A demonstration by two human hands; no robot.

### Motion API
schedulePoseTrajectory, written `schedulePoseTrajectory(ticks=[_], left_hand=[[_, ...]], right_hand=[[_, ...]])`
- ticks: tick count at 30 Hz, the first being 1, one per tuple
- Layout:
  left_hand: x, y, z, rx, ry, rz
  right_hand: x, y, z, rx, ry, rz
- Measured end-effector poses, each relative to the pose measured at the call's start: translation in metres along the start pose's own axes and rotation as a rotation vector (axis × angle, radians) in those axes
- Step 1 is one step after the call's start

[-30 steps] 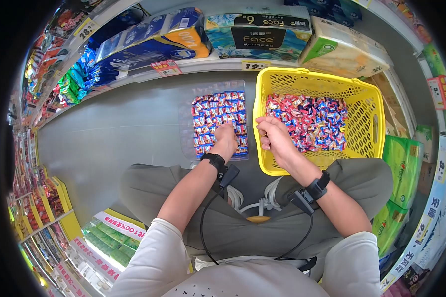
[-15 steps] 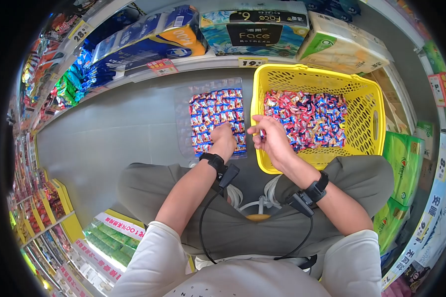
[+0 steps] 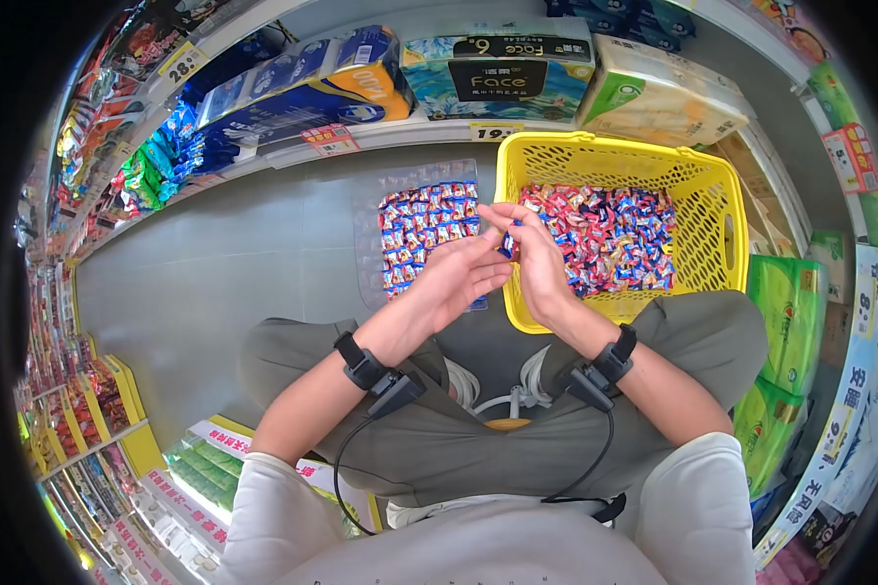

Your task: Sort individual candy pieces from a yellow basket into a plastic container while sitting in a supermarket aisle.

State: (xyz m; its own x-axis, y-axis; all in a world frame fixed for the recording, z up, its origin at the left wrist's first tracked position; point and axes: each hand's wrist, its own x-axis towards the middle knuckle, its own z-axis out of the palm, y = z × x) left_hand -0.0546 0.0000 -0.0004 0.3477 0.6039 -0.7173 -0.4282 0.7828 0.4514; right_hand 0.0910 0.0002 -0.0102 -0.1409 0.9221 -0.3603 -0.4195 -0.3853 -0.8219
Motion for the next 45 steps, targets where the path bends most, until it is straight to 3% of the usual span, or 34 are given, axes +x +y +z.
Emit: schedulePoseTrajectory(ticks=[1,6,8,14,16,22,28,34,38,45], left_hand=[[0.0,-0.002,0.001,0.017,-0.07,0.05],[-0.001,-0.004,0.003,0.049,-0.047,0.157],[-0.006,-0.002,0.007,0.044,-0.041,0.165],[0.001,-0.01,-0.001,0.281,0.088,0.214],[0.006,-0.015,-0.004,0.328,0.177,0.334],[-0.001,-0.017,0.01,-0.106,0.101,0.23],[-0.002,-0.029,0.007,0.074,0.101,0.274],[0.009,-0.03,-0.003,-0.102,0.211,0.295],[0.007,-0.031,0.0,-0.066,0.214,0.265],[0.011,-0.039,-0.003,0.034,0.219,0.284]], right_hand=[[0.001,0.001,0.0,0.005,0.01,0.027],[0.001,0.001,0.003,-0.051,0.006,0.026],[0.002,-0.001,0.001,-0.11,0.108,0.096],[0.001,-0.012,0.004,-0.176,0.225,0.157],[0.003,-0.008,0.0,-0.252,0.254,0.163],[0.002,-0.009,0.002,-0.348,0.331,0.132],[0.003,-0.005,-0.001,-0.34,0.301,0.153],[0.003,-0.006,0.002,-0.235,0.263,0.189],[0.006,-0.003,-0.004,-0.314,0.257,0.109],[0.005,-0.008,0.0,-0.305,0.303,0.157]])
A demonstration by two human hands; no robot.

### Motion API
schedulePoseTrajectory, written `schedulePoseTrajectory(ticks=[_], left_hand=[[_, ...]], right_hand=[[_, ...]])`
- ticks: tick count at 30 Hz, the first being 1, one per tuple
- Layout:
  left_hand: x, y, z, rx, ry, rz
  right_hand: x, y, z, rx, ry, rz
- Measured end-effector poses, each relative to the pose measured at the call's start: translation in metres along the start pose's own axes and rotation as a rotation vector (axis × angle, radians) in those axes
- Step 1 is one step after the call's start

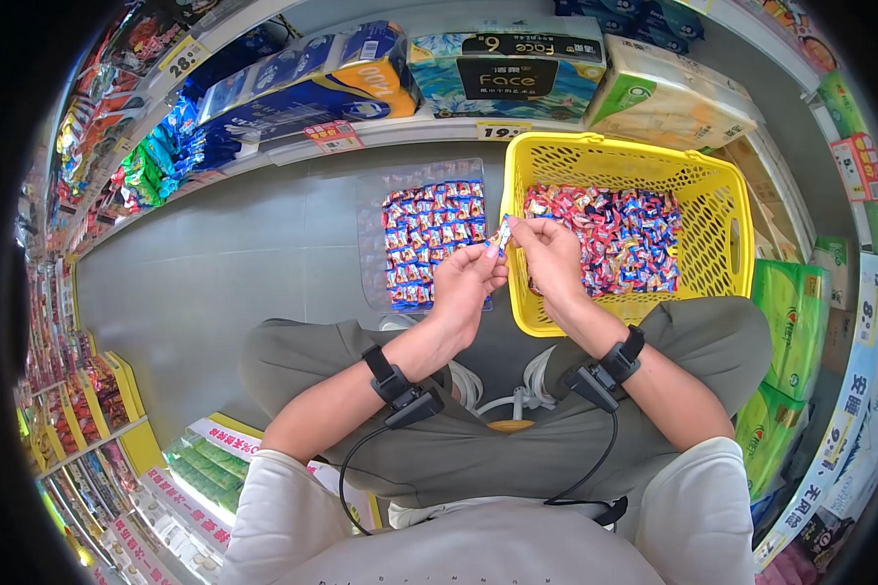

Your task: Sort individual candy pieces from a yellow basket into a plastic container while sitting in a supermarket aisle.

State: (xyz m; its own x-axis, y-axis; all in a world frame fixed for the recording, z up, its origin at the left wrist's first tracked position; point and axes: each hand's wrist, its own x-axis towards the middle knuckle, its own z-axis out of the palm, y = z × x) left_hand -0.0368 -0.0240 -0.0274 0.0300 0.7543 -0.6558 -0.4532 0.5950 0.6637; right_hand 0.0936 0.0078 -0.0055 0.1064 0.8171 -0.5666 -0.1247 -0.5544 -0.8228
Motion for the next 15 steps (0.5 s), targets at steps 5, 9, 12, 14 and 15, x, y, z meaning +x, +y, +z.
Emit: schedulePoseTrajectory(ticks=[5,9,12,14,15], left_hand=[[-0.002,-0.002,0.001,0.024,0.0,0.003],[-0.004,-0.01,0.001,-0.016,0.118,-0.025],[0.009,-0.021,-0.01,-0.028,0.264,-0.069],[0.024,-0.029,-0.018,0.013,0.332,-0.078],[0.031,-0.032,-0.02,0.04,0.398,-0.109]], right_hand=[[0.0,0.0,0.001,-0.033,0.001,-0.025],[-0.001,0.002,0.001,-0.013,-0.041,-0.016],[0.005,0.011,-0.004,0.094,-0.025,0.058],[0.006,0.01,-0.005,0.187,0.031,0.135],[0.007,0.01,-0.005,0.187,0.033,0.136]])
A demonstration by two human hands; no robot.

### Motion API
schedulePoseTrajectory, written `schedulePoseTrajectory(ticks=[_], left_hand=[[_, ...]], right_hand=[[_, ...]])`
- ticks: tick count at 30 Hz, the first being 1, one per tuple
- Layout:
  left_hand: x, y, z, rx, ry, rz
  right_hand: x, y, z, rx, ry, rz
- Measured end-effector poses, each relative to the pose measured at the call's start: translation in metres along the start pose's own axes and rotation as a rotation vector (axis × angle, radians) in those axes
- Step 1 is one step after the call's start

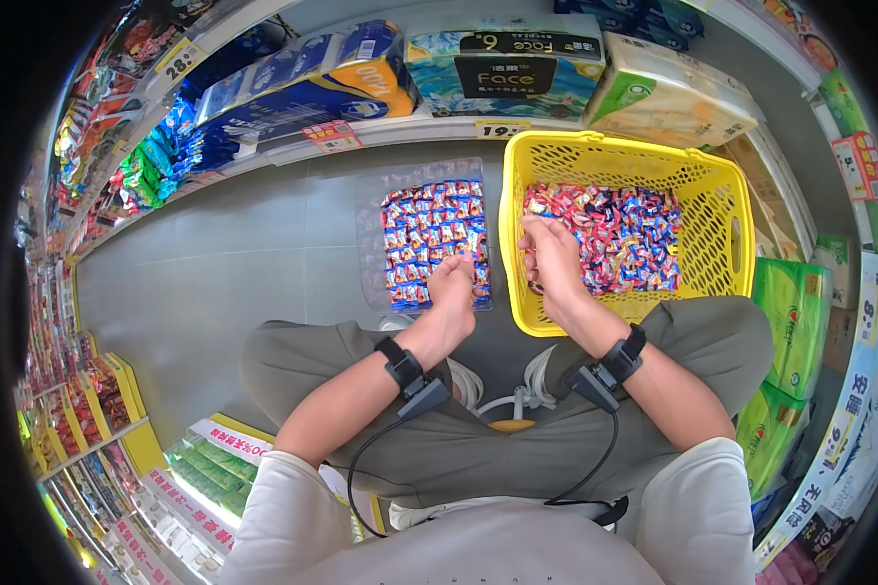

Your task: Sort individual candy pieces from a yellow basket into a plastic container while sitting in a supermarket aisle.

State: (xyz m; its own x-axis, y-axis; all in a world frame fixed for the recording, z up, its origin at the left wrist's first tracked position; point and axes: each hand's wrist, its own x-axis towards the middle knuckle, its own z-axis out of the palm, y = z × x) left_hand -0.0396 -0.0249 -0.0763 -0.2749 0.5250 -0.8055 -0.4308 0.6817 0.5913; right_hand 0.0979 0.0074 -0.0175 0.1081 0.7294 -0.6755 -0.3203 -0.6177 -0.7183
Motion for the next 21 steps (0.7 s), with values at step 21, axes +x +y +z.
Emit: schedulePoseTrajectory(ticks=[21], left_hand=[[0.226,-0.138,0.008,0.872,0.218,0.1]], right_hand=[[0.003,0.002,-0.008,0.052,-0.072,0.08]])
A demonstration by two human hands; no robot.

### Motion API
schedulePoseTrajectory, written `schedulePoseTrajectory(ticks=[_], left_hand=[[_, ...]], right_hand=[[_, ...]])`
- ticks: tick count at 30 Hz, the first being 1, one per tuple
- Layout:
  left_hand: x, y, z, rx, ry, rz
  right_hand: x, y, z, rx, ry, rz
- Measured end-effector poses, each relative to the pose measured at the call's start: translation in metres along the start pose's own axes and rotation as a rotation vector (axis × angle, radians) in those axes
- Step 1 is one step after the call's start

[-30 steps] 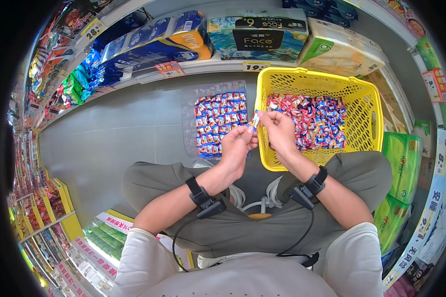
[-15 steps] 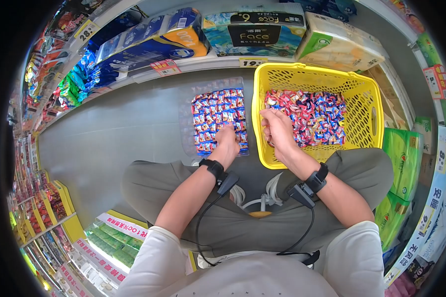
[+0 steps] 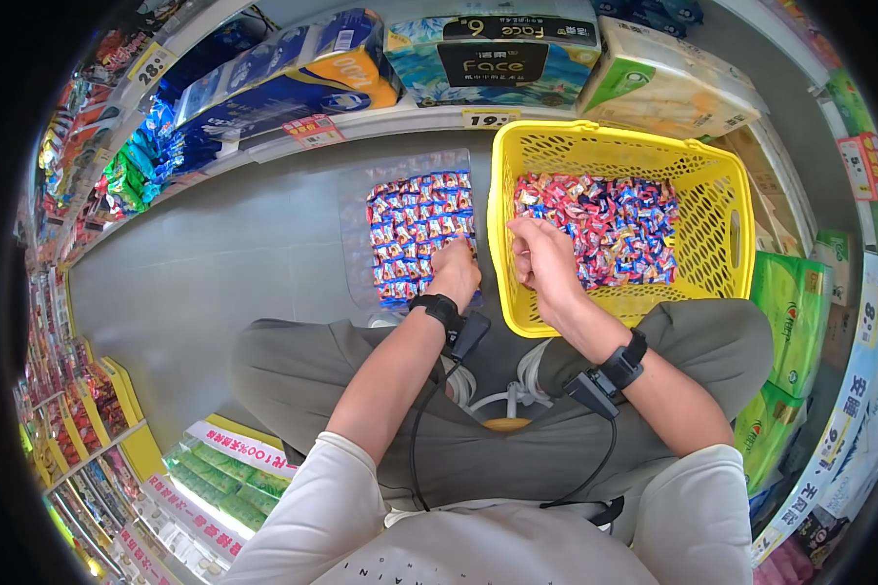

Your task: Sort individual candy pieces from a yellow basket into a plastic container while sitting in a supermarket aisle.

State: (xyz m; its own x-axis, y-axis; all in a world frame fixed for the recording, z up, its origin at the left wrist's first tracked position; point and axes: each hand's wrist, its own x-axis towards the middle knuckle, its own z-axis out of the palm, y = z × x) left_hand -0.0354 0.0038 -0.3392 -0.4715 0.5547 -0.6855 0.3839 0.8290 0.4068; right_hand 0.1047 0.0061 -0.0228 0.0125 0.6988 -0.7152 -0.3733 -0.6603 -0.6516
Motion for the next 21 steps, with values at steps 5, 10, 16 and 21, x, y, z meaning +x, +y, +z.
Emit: schedulePoseTrajectory(ticks=[5,10,16,21], left_hand=[[-0.092,0.077,-0.078,-0.885,0.109,-0.537],[-0.046,0.041,-0.045,-0.665,-0.046,-0.412],[-0.174,0.12,-0.151,-0.867,-0.237,-0.324],[-0.218,0.129,-0.18,-0.752,-0.46,-0.028]], right_hand=[[0.002,0.001,-0.002,0.017,0.003,0.005],[-0.001,-0.002,-0.005,0.103,0.135,0.036],[0.027,0.003,-0.029,0.26,0.376,0.043],[0.054,-0.002,-0.053,0.135,0.414,0.088]])
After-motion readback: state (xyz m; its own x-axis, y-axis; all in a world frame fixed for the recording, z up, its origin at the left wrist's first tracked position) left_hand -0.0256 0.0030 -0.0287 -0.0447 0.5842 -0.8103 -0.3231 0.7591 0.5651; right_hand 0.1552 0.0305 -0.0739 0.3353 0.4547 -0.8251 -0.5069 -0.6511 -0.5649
